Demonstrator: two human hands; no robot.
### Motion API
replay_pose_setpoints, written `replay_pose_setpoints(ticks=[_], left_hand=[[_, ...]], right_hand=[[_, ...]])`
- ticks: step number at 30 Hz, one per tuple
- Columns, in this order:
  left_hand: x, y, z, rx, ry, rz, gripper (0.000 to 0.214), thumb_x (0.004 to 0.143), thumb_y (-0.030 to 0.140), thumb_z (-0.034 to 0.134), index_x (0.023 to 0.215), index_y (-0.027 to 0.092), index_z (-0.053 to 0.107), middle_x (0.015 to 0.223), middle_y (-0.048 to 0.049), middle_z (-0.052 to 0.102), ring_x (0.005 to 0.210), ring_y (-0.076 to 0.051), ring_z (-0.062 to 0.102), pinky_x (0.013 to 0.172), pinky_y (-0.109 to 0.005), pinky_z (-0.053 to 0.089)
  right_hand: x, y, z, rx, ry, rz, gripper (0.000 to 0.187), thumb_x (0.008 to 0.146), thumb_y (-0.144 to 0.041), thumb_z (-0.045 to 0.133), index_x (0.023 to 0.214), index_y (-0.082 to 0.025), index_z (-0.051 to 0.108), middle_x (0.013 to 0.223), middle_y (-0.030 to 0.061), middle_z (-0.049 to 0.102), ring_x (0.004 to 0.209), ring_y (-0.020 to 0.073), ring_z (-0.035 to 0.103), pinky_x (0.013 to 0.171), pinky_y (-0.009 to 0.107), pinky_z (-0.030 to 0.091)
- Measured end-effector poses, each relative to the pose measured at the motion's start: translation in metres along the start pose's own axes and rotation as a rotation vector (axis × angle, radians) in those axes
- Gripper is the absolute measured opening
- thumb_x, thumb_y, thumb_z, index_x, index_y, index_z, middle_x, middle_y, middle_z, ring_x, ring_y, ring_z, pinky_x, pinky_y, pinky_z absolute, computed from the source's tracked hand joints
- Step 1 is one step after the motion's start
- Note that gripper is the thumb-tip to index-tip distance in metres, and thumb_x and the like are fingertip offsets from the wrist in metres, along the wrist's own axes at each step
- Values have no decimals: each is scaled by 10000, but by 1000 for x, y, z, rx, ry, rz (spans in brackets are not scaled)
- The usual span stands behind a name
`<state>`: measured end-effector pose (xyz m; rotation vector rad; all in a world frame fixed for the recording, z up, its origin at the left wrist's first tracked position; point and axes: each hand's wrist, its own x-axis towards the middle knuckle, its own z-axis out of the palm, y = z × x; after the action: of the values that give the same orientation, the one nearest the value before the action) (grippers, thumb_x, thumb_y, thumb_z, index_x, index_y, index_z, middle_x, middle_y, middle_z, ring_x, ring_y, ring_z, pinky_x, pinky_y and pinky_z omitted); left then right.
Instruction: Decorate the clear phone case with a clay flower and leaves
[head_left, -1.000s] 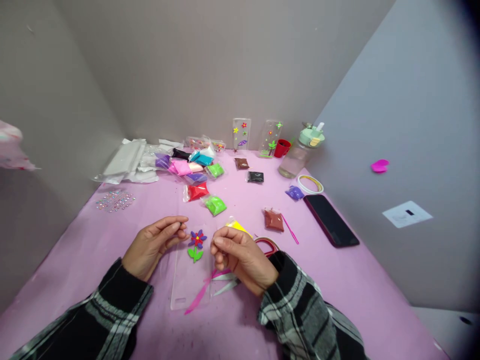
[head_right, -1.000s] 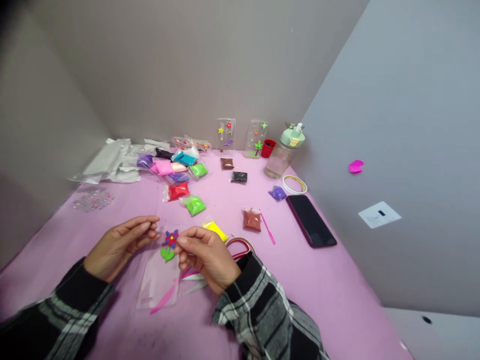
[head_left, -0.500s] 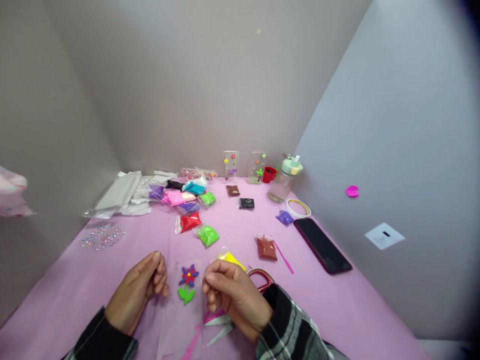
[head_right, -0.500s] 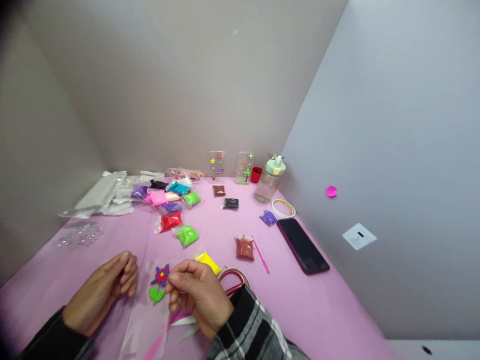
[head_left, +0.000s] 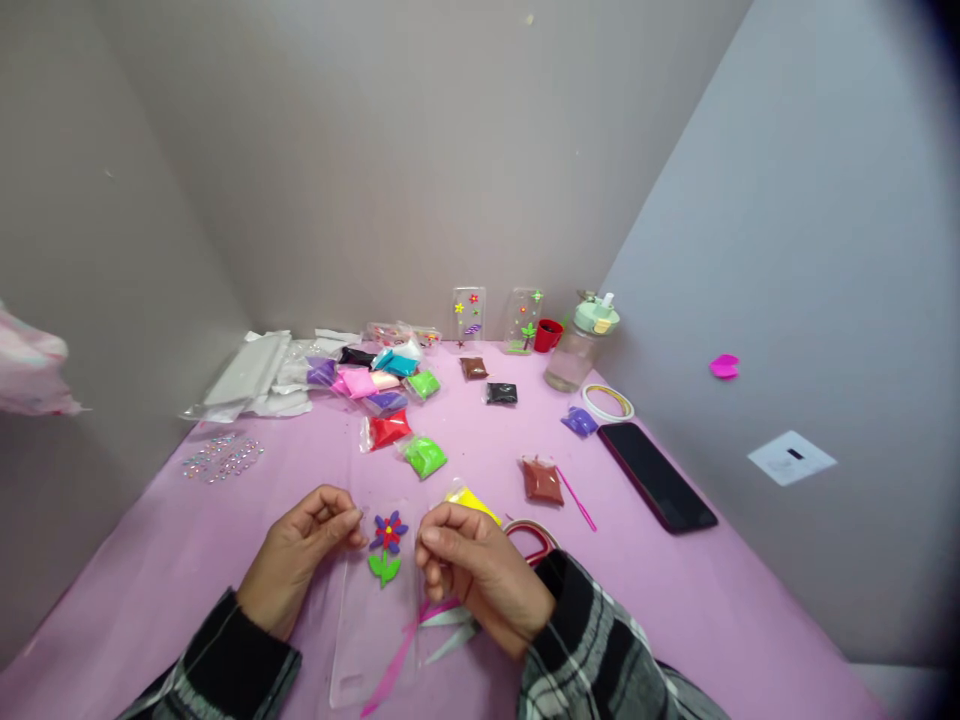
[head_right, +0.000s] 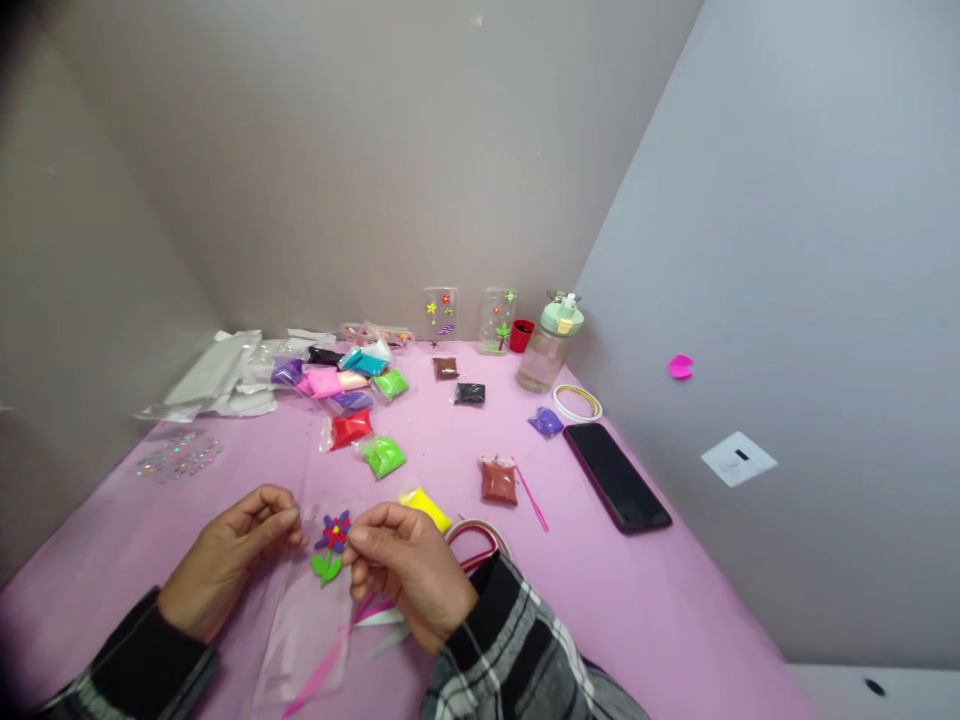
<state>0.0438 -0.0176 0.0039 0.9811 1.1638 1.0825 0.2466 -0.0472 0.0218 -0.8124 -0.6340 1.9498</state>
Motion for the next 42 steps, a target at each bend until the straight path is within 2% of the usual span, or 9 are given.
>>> replay_pose_setpoints(ticks=[5,10,18,23,26,31,34,38,42], left_hand=[[2,-2,-1,37,23,30,329,688,469,808,683,172,668,618,20,621,590,-126,585,618,-231,478],[2,-6,-6,53,45,27,325,686,465,810,780,166,723,587,19,623,600,-142,609,647,-253,508],[3,-7,-3,41,41,34,302,655,381,843,843,188,707,773,-2,690,707,-168,679,727,-295,546],[3,-7,-2,84,36,75,281,690,428,810,709,185,671,605,33,608,582,-125,589,619,-233,490],[3,-8,-3,121,34,80,272,728,444,781,719,191,682,548,37,593,553,-121,565,594,-220,466],[5,-10,-5,142,33,71,263,726,402,795,877,196,734,728,-8,704,700,-159,651,730,-254,515],[5,-11,-5,129,29,69,272,708,376,813,905,207,729,804,-11,716,743,-164,671,752,-263,527],[5,-11,-3,116,26,81,258,691,352,829,880,211,724,795,8,697,730,-143,662,733,-241,524],[3,-9,-1,119,28,106,221,689,358,828,767,190,707,711,18,673,674,-123,628,689,-217,510]], right_hand=[[0,-1,0,-18,-8,-3,364,675,-368,858,771,-120,609,673,1,653,495,49,539,493,174,461],[-1,-2,1,-28,-16,-4,363,680,-371,853,782,-120,612,683,-1,653,503,49,540,508,178,466],[-3,-3,1,-44,-28,-7,334,700,-362,835,786,-123,618,692,-8,651,514,50,544,520,184,471],[-4,-4,1,-43,-33,2,326,698,-358,834,786,-131,618,699,-10,657,527,52,545,524,184,472],[-4,-4,1,-41,-37,4,314,705,-352,829,789,-133,619,698,-13,661,524,51,547,527,183,476],[-3,-4,1,-38,-41,5,306,706,-342,827,790,-128,625,693,-11,666,517,51,553,517,179,485],[-3,-4,1,-36,-36,8,308,709,-343,827,791,-126,624,689,-10,664,512,49,553,512,177,482],[-3,-4,1,-34,-38,10,305,713,-342,825,795,-126,625,693,-10,663,515,48,552,516,179,482],[-3,-4,1,-32,-36,7,304,710,-341,826,783,-126,624,689,-12,665,510,47,552,509,174,490]])
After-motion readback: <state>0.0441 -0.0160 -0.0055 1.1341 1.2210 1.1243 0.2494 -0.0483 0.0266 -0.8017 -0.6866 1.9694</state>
